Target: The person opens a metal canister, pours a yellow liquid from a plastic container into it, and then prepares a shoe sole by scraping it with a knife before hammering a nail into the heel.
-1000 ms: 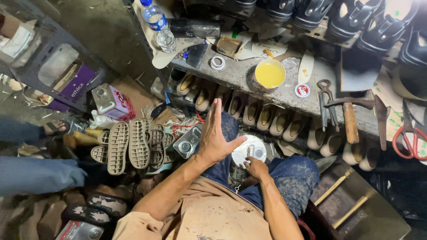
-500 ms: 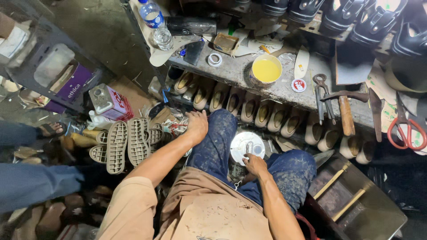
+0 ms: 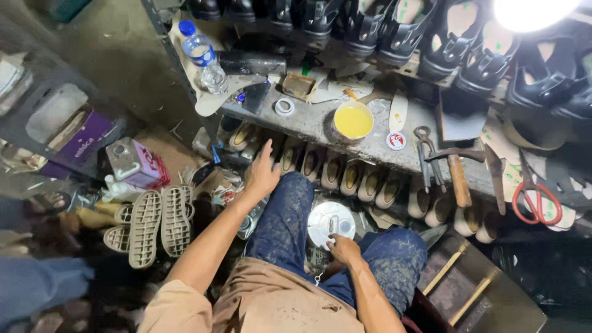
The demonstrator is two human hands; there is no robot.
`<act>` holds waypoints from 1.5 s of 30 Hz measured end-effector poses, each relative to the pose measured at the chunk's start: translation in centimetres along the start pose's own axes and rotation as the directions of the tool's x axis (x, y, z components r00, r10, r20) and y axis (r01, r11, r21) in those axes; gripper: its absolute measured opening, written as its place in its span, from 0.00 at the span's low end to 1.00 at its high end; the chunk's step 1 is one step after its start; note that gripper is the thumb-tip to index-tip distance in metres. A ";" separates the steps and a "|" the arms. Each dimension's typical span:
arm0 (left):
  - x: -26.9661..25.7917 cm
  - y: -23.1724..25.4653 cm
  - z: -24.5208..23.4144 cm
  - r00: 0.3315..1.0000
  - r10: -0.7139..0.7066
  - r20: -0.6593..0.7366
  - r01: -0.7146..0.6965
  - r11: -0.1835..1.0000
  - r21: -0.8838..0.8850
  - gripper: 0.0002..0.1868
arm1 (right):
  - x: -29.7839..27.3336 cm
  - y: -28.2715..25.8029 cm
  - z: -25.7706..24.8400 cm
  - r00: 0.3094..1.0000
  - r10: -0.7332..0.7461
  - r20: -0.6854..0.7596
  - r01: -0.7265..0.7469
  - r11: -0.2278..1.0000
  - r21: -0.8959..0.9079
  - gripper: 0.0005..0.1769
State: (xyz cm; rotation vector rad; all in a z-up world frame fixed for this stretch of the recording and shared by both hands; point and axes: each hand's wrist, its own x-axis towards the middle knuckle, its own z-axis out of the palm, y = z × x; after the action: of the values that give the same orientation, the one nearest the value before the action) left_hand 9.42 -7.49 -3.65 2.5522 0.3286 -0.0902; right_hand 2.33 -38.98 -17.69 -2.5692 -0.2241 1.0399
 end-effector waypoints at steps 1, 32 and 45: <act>-0.9 1.0 -0.6 0.999 0.042 -0.011 -0.043 0.983 -0.179 0.41 | 0.0 -0.1 0.3 1.000 -0.007 -0.006 0.007 1.000 -0.007 0.25; -7.6 7.1 18.7 0.895 -0.103 0.434 0.319 0.829 -0.460 0.30 | -1.0 -1.3 -1.1 0.998 0.068 -0.009 -0.068 0.997 0.028 0.30; -10.9 6.3 20.3 0.812 0.294 0.504 -0.163 0.944 -0.288 0.29 | 0.2 -0.2 0.1 0.998 0.060 -0.014 -0.060 0.997 -0.045 0.26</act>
State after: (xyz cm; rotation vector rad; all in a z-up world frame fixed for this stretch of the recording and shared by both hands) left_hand 0.58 -25.96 -15.96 2.1922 -0.1864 -0.6327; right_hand 2.38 -38.74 -17.87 -2.6369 -0.1703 1.0513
